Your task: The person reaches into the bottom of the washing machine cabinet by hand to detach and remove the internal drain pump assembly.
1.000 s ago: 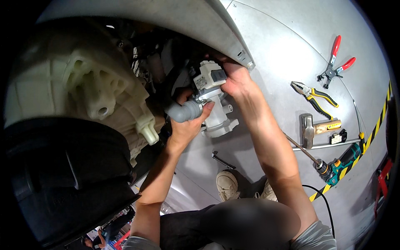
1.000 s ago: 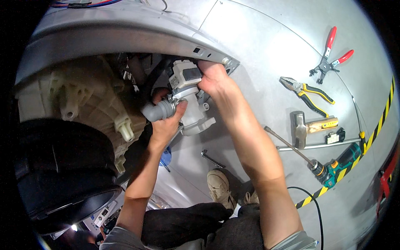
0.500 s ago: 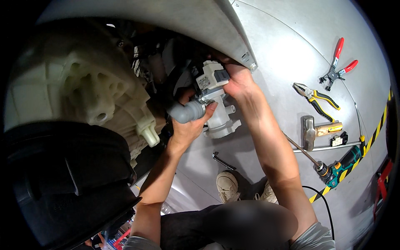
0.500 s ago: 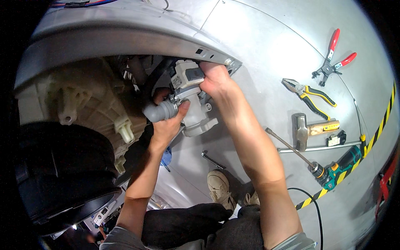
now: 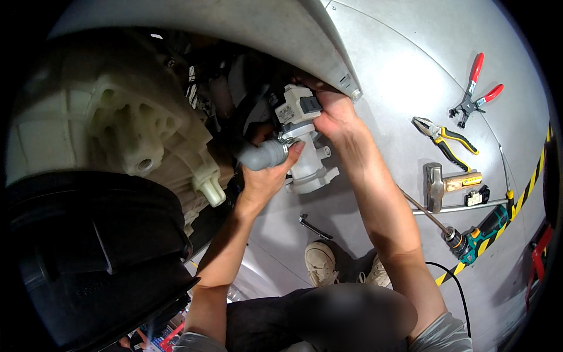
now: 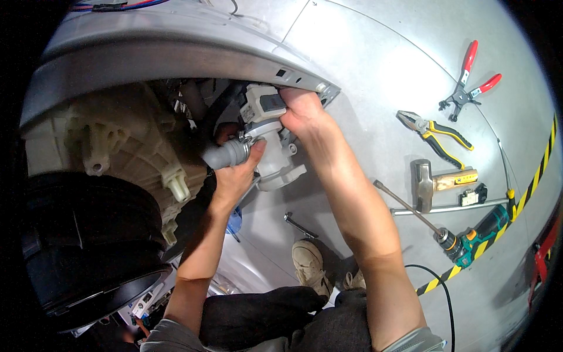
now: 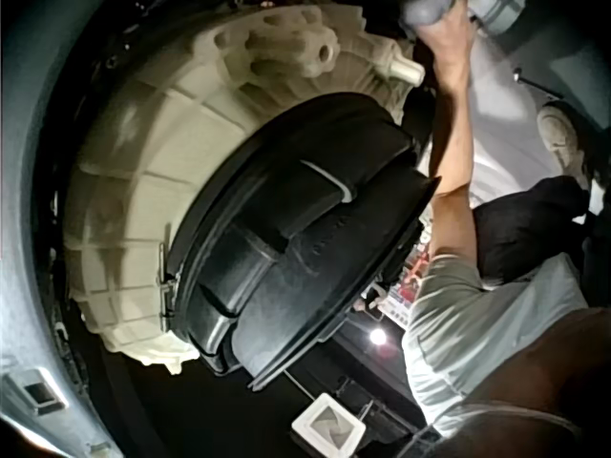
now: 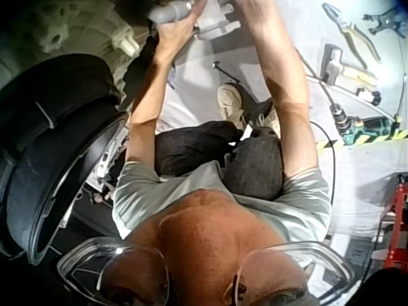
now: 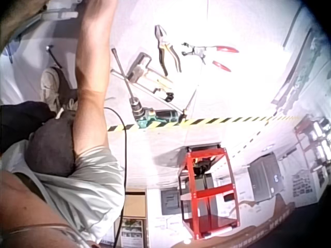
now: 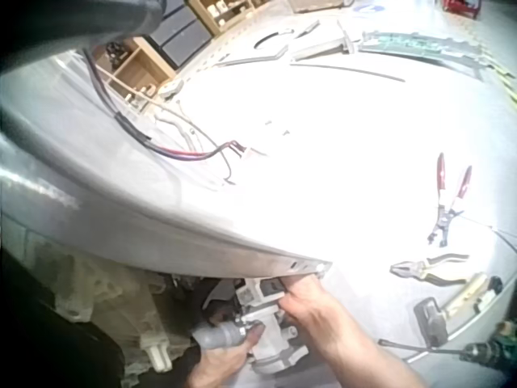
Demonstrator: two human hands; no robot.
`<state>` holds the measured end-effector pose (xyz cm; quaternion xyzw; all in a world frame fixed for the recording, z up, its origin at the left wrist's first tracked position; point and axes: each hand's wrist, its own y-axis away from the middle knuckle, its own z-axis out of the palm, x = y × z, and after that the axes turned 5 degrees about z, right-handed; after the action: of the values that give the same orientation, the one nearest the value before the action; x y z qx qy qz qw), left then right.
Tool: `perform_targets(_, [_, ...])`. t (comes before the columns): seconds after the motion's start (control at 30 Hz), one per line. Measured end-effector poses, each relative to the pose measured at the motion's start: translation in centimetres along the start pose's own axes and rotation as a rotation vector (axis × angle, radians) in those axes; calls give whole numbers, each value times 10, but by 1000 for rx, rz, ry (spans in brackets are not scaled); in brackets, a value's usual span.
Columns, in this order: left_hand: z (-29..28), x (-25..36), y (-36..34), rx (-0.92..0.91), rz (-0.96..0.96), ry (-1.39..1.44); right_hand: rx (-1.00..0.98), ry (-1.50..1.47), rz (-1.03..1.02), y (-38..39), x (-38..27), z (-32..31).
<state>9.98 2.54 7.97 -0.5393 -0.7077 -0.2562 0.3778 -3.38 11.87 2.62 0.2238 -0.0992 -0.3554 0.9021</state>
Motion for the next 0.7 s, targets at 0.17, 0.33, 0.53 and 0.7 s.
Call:
perform_targets(0.17, [3, -3, -2, 41, 92, -48, -12, -12, 1, -5, 2, -5])
perform_targets(0.33, [2, 16, -8, -20, -129, -20, -1, -61, -54, -20, 10, -20])
perform_targets(0.53, [3, 14, -13, 65, -66, 61, 79, -15, -64, -24, 13, -23])
perform_targets(0.7, [4, 6, -15, 0, 22, -43, -11, -34, 15, -25, 10, -31])
